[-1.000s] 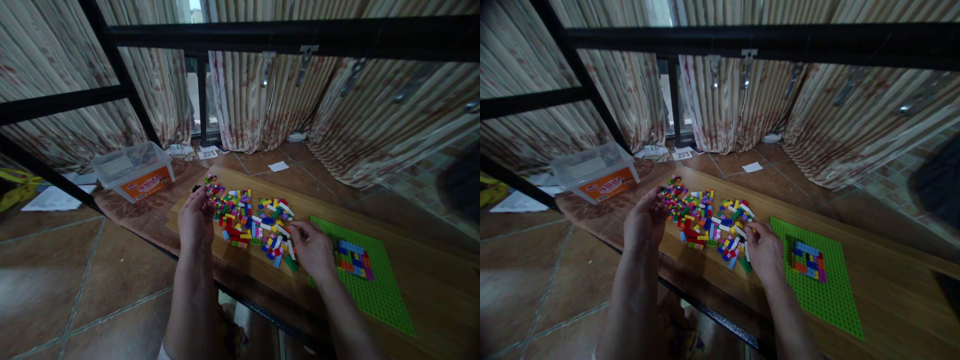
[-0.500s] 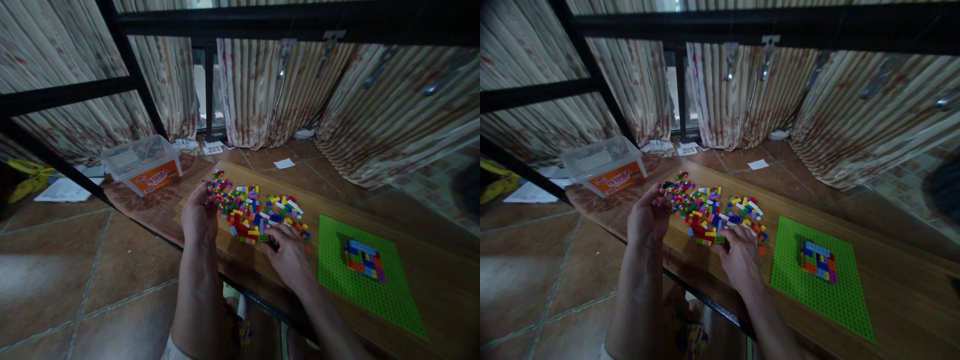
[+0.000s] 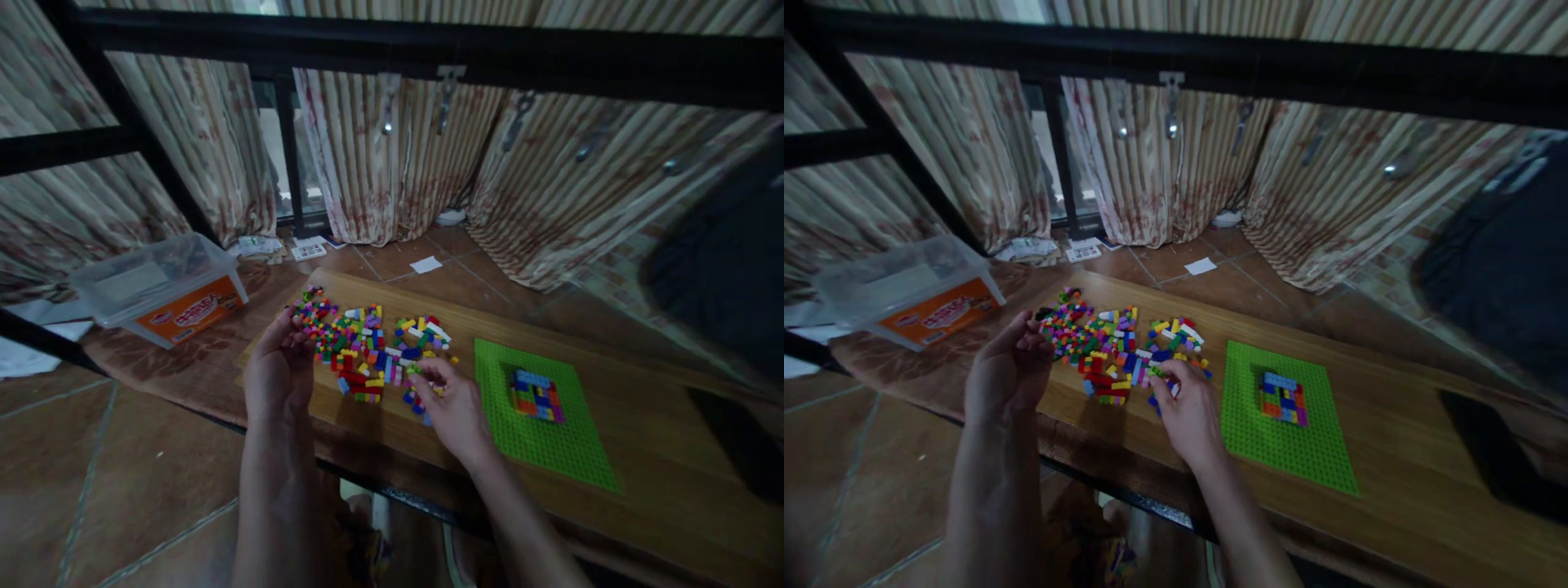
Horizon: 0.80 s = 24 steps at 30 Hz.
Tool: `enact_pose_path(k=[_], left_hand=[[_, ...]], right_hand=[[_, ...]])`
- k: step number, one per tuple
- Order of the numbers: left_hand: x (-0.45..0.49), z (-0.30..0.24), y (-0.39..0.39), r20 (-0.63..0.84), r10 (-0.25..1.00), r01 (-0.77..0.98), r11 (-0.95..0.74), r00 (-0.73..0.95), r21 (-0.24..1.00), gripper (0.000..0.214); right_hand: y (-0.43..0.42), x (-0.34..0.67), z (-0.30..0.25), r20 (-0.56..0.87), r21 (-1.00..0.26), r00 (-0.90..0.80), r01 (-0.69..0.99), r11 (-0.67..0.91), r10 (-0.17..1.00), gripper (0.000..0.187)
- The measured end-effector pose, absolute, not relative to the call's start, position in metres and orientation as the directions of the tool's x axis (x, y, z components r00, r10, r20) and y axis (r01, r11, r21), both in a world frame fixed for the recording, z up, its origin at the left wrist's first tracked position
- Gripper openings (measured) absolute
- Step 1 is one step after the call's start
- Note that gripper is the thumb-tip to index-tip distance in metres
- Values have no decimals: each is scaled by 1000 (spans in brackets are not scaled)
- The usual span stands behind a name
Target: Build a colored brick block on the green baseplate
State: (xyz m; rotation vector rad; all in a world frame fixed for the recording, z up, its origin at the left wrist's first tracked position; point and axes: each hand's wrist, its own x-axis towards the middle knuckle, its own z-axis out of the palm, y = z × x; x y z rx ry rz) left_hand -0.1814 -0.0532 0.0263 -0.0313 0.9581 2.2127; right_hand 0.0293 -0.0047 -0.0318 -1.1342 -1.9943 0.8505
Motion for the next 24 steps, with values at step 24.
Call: enact_pose_path(k=[24], left_hand=[[-132,27,-15,-348,710,-682,-253,-613,686,21]], right_hand=[[68,224,-56,-40,-960,238,259,-103,971,39]])
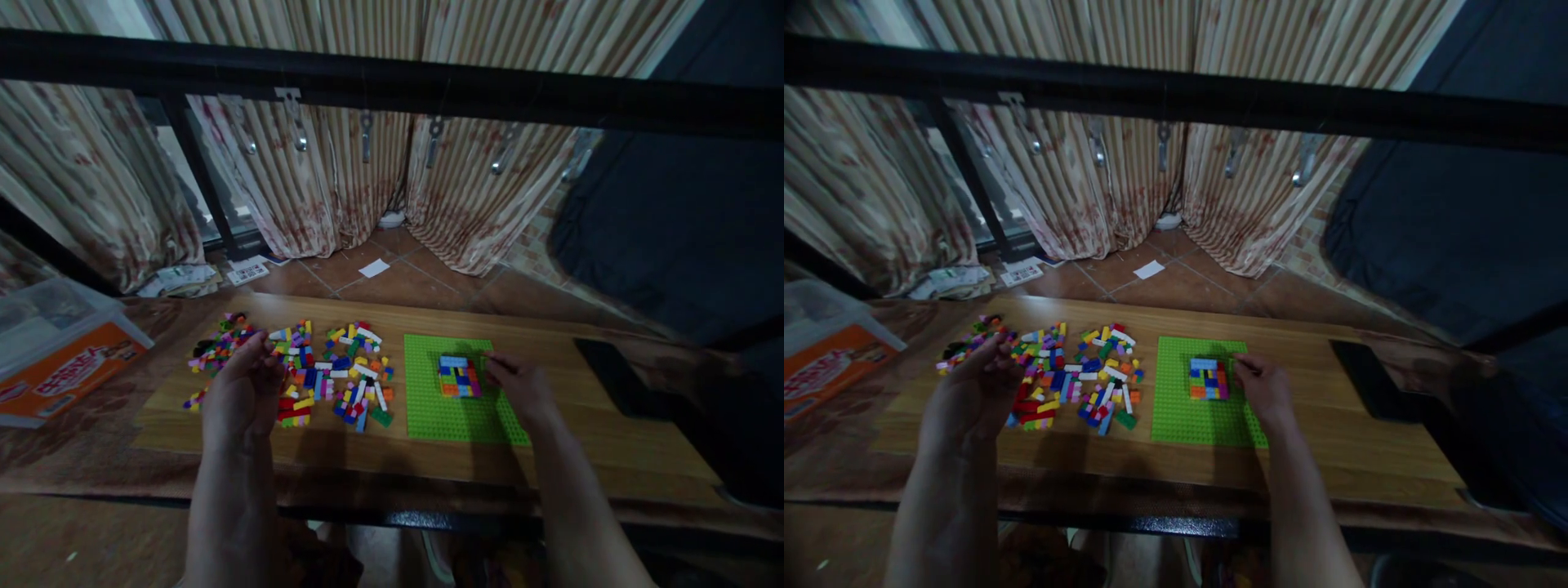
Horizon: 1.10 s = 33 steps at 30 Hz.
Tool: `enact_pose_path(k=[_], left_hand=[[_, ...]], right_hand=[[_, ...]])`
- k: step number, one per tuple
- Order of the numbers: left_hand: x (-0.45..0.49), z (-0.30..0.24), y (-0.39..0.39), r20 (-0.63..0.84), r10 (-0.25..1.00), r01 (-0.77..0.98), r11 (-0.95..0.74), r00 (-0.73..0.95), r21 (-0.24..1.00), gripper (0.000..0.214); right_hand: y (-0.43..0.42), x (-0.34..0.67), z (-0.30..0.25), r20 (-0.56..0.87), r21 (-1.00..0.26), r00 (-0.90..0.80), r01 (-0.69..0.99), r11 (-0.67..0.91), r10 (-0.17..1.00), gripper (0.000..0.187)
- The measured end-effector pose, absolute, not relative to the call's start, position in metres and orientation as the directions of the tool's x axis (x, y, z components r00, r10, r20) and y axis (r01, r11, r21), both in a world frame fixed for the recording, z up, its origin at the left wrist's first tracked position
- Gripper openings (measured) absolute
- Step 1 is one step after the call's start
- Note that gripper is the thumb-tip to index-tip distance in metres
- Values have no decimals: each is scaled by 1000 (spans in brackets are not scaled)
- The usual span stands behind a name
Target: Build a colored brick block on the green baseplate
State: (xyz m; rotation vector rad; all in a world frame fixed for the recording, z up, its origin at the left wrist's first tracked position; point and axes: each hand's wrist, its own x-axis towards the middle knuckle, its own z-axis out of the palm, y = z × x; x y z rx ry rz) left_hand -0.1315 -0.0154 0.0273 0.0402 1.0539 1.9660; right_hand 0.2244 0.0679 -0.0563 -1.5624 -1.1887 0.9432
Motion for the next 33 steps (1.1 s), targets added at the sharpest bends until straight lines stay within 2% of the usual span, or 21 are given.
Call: enact_pose_path(k=[6,14,26,33], left_hand=[[-129,26,-13,-349,705,-674,-245,-617,696,19],[-127,23,-11,-334,714,-666,-245,-615,704,19],[-131,21,-14,-330,716,-672,-258,-615,694,17],[-127,24,-14,-330,721,-671,-247,-609,699,17]], right_hand=[[70,220,-58,-124,-962,150,226,-156,981,37],[73,218,-60,-123,-976,106,169,-140,987,45],[71,208,-55,-188,-965,122,160,-207,974,41],[74,204,-48,-231,-947,142,195,-256,962,28]])
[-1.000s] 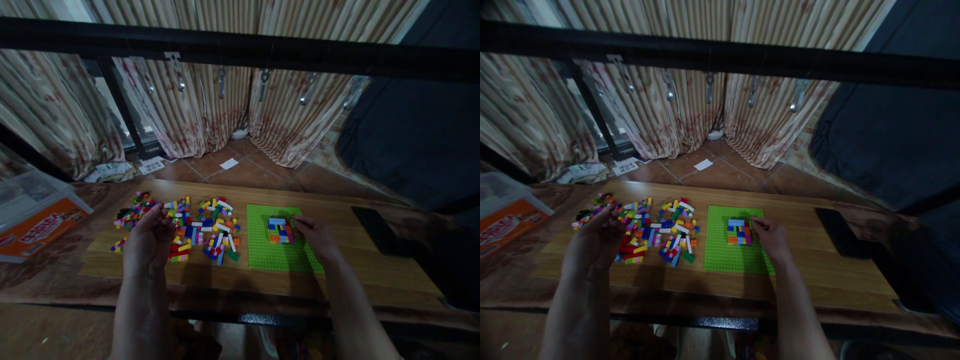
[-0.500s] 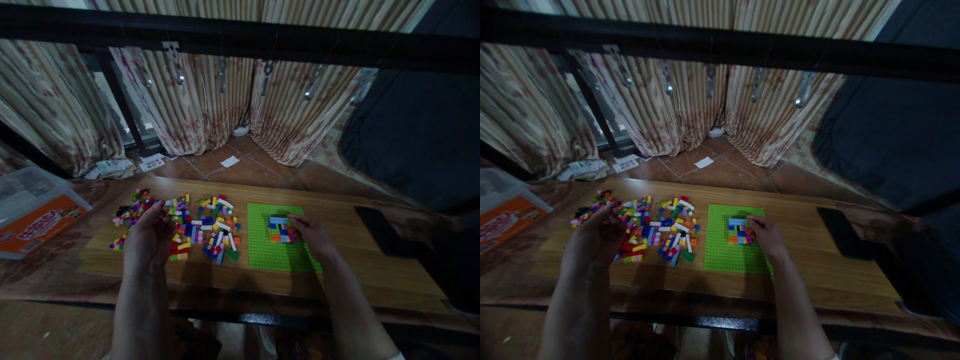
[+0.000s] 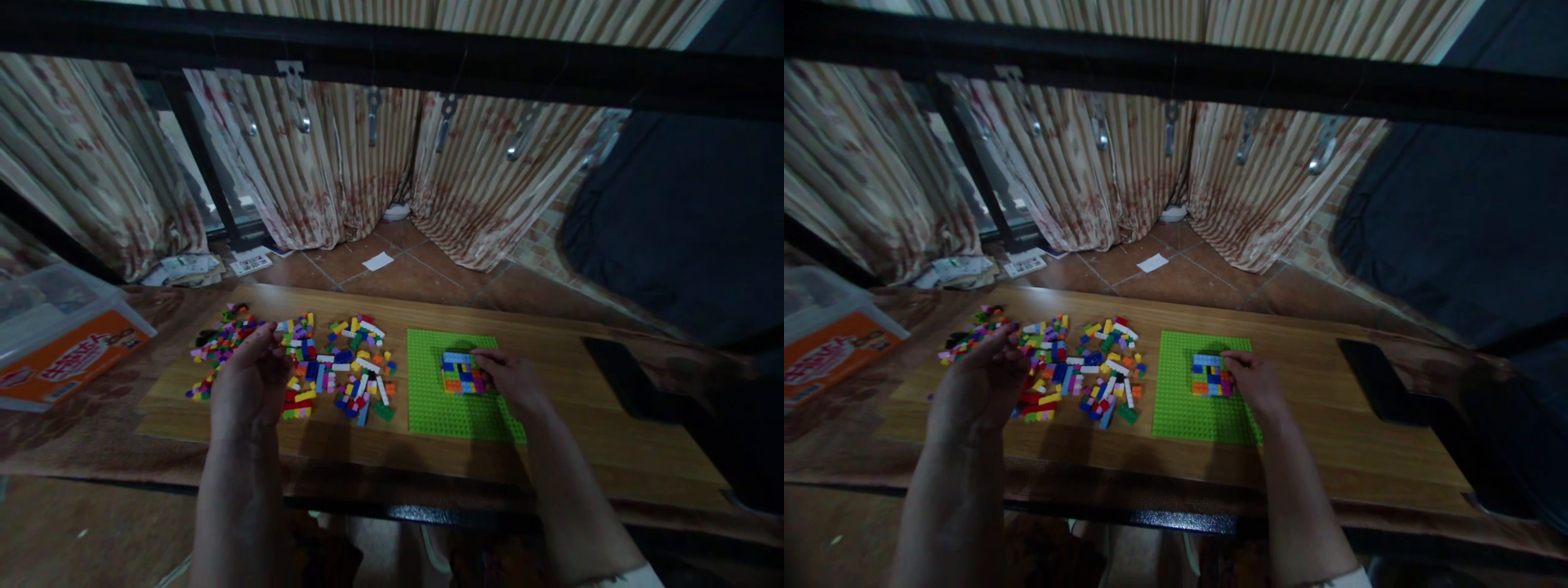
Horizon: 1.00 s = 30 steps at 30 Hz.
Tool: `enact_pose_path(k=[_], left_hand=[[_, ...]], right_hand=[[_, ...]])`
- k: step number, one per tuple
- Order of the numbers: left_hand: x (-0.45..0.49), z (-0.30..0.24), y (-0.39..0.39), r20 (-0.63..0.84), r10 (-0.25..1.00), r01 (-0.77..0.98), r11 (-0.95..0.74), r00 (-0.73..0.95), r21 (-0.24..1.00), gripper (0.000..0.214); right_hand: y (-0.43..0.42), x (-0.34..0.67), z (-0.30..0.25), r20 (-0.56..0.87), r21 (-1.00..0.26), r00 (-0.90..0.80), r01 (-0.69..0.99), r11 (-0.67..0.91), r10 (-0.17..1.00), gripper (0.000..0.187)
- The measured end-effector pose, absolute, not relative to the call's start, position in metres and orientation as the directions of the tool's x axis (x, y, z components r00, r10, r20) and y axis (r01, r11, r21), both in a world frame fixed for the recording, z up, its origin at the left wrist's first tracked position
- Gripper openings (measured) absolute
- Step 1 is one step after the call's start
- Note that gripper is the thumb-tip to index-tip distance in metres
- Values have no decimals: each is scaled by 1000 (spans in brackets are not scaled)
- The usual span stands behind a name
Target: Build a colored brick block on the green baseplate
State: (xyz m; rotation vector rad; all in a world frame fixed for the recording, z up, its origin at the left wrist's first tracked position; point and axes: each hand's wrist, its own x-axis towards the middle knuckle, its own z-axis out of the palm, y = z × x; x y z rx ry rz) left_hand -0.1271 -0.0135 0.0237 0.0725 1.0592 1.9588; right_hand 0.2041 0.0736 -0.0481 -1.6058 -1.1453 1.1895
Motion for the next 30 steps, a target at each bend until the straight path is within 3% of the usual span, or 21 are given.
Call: enact_pose_path(k=[10,17,22,25,28,30], left_hand=[[-125,18,-11,-339,736,-669,-203,-585,715,9],[-128,19,-15,-306,748,-667,-235,-589,707,9],[-132,19,-16,-312,742,-671,-244,-594,700,10],[-132,20,-17,-304,740,-668,-254,-600,699,10],[-130,22,-18,-319,724,-670,-260,-612,695,10],[-128,23,-18,-323,719,-672,-265,-616,692,10]], right_hand=[[74,198,-47,-331,-926,171,130,-354,928,22],[69,204,-43,-229,-968,229,50,-246,946,36],[70,201,-30,-27,-999,530,-55,2,848,29],[67,191,-24,237,-971,592,136,195,770,24],[53,166,-22,499,-855,468,404,326,729,24],[37,141,-22,550,-801,265,437,410,792,22]])
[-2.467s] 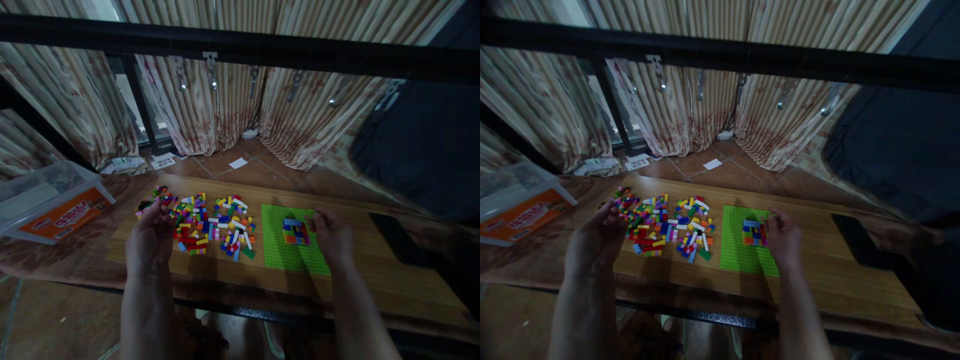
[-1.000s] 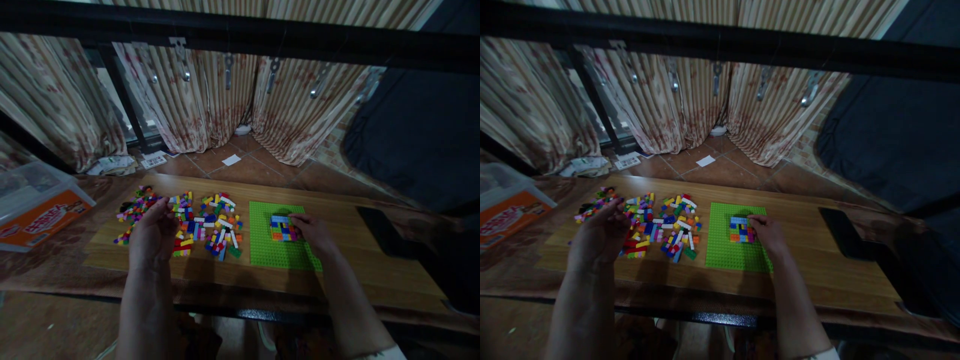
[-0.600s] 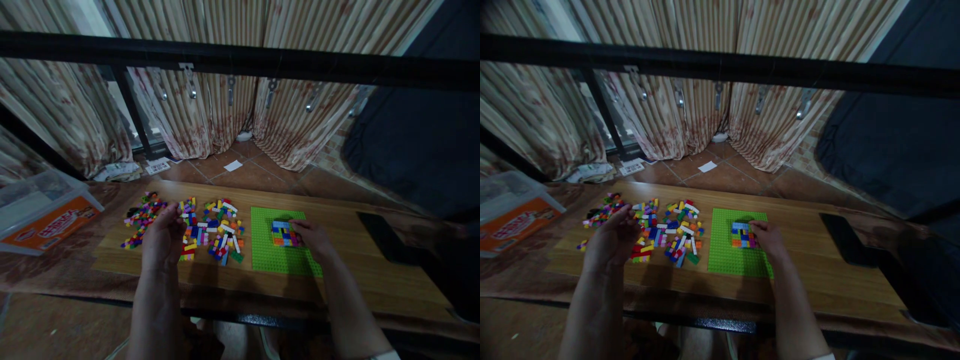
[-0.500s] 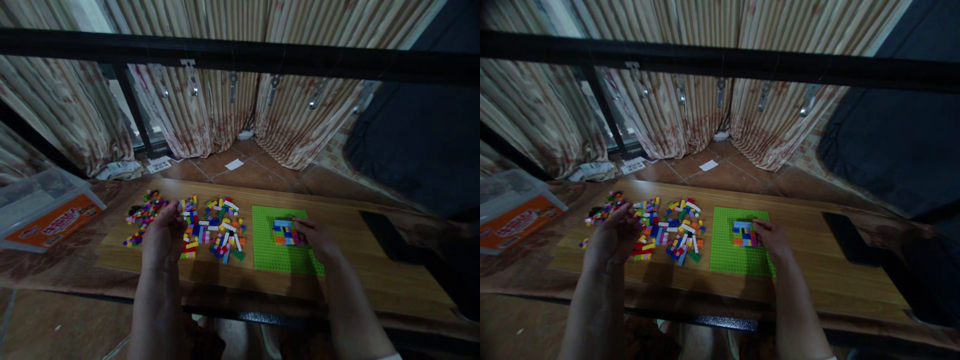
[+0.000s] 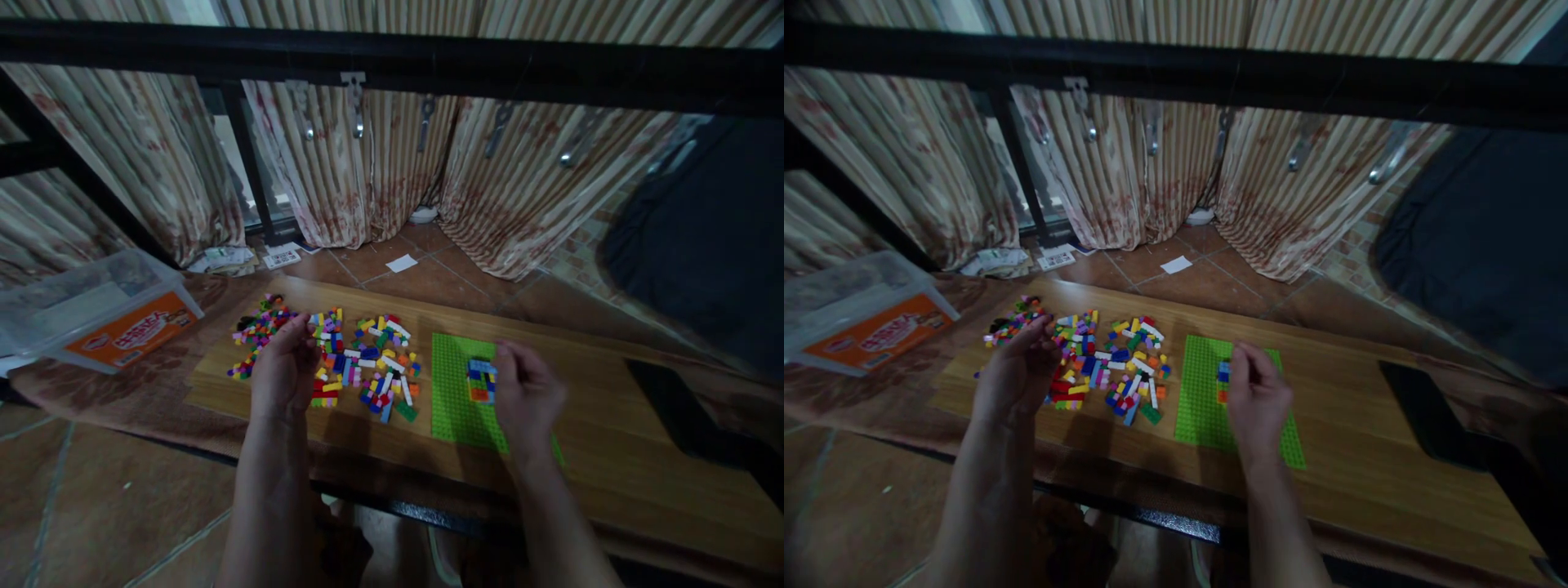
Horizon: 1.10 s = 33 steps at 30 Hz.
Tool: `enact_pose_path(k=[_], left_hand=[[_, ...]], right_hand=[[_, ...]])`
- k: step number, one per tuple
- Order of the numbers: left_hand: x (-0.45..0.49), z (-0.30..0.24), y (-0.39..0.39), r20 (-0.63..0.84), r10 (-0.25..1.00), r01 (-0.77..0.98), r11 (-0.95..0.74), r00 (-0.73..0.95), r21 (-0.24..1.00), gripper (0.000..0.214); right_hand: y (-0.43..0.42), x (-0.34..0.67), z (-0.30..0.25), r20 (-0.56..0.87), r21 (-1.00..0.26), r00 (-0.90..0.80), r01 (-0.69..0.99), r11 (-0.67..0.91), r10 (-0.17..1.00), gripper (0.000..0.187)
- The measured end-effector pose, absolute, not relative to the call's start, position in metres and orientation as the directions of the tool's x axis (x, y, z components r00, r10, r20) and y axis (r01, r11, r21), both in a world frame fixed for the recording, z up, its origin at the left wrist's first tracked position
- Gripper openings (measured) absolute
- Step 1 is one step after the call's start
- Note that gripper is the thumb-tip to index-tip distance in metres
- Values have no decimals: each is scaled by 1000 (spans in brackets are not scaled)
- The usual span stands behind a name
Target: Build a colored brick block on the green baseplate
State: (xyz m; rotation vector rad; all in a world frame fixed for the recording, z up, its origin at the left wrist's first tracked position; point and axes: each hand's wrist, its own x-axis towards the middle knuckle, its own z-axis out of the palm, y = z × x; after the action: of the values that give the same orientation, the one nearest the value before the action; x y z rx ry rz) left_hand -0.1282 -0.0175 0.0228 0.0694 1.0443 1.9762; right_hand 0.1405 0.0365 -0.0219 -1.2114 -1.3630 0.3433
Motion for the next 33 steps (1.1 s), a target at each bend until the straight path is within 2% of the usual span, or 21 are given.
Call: enact_pose_path(k=[2,4,6,8,11,20,33], left_hand=[[-127,22,-17,-317,719,-667,-267,-618,696,10],[-126,21,-17,-307,721,-659,-269,-621,702,8],[-127,19,-17,-300,719,-651,-271,-627,710,7],[-129,17,-18,-289,718,-642,-278,-633,715,8],[-131,17,-19,-277,722,-638,-287,-634,714,10],[-130,19,-19,-319,702,-654,-272,-636,706,10],[-129,23,-21,-325,688,-659,-295,-649,692,7]], right_hand=[[16,112,-24,549,-736,-73,430,523,833,18],[-4,86,-27,486,-689,-411,362,627,771,19],[-20,67,-31,446,-641,-596,309,703,668,21],[-32,56,-36,384,-611,-684,316,726,620,20],[-39,52,-42,303,-603,-726,355,714,618,18],[-30,62,-47,110,-541,-690,562,625,715,15],[-10,77,-46,269,-619,-541,536,573,797,17]])
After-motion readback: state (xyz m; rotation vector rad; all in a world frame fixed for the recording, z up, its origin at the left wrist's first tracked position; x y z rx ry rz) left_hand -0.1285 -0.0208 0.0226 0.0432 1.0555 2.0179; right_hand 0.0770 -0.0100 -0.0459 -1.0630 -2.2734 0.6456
